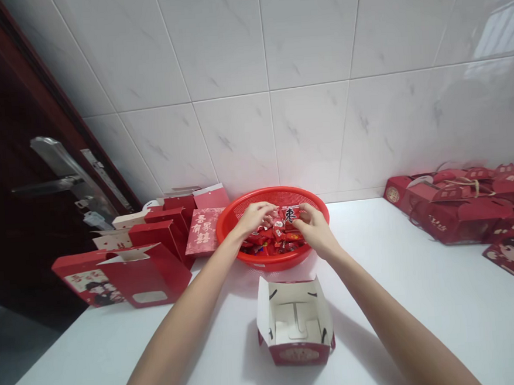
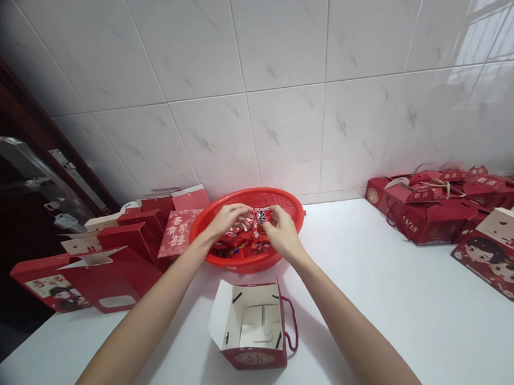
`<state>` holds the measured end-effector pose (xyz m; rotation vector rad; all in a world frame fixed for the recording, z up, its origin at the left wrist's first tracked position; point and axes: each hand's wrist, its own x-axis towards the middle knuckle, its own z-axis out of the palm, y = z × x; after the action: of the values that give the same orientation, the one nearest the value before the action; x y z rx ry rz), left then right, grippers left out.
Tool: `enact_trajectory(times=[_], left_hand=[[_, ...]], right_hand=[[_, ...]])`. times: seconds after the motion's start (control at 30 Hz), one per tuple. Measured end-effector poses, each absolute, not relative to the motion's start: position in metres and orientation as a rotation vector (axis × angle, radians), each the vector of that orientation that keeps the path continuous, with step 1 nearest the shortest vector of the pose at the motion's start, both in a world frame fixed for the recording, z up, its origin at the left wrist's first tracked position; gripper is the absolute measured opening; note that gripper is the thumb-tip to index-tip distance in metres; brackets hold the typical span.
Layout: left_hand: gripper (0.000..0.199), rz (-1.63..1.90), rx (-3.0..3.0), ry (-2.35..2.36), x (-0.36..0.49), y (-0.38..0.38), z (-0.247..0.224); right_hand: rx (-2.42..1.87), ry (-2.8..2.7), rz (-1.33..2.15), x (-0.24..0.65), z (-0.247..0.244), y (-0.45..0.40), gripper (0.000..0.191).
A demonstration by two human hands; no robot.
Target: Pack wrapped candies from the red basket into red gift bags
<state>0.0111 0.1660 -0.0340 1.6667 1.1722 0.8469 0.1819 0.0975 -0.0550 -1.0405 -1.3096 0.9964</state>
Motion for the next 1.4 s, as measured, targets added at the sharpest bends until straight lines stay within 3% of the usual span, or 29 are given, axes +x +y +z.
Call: enact_trajectory(times=[0.17, 0.23, 0.5, 0.63, 0.8, 1.0, 1.13, 1.4], left_hand=[[0.014, -0.007, 2.215, 1.506, 0.016, 0.152, -0.032], [0.009, -0.170, 2.295, 1.702, 0.018, 0.150, -0.028], [0.031, -0.240, 2.265, 1.992, 0.022, 0.167, -0.024], [0.021, -0.335, 2.099, 1.925, 0.017, 0.169, -0.027], [0.012, -0.169, 2.030, 1.873, 0.007, 0.172, -0.035], [0.029, 0.058, 2.165, 1.908, -0.004, 0.187, -0.043], [0.029, 0.003, 2.180, 1.919, -0.007, 0.191, -0.047], [0.049, -0.111, 2.167, 1.811, -0.008, 0.189, -0.051]], right_hand=[[-1.013, -1.180, 1.122, 0.188, -0.048, 0.094, 0.024], [-1.024, -1.155, 1.143, 0.190, -0.046, 0.092, 0.022], [-1.016, -1.162, 1.180, 0.193, -0.043, 0.091, 0.019], [-1.012, -1.139, 1.214, 0.193, -0.043, 0.093, 0.019], [-0.982, -1.131, 1.243, 0.196, -0.042, 0.093, 0.019], [-0.935, -1.158, 1.266, 0.200, -0.045, 0.094, 0.022], [-0.959, -1.156, 1.248, 0.201, -0.046, 0.093, 0.024], [-0.933, -1.153, 1.266, 0.202, -0.045, 0.091, 0.024]])
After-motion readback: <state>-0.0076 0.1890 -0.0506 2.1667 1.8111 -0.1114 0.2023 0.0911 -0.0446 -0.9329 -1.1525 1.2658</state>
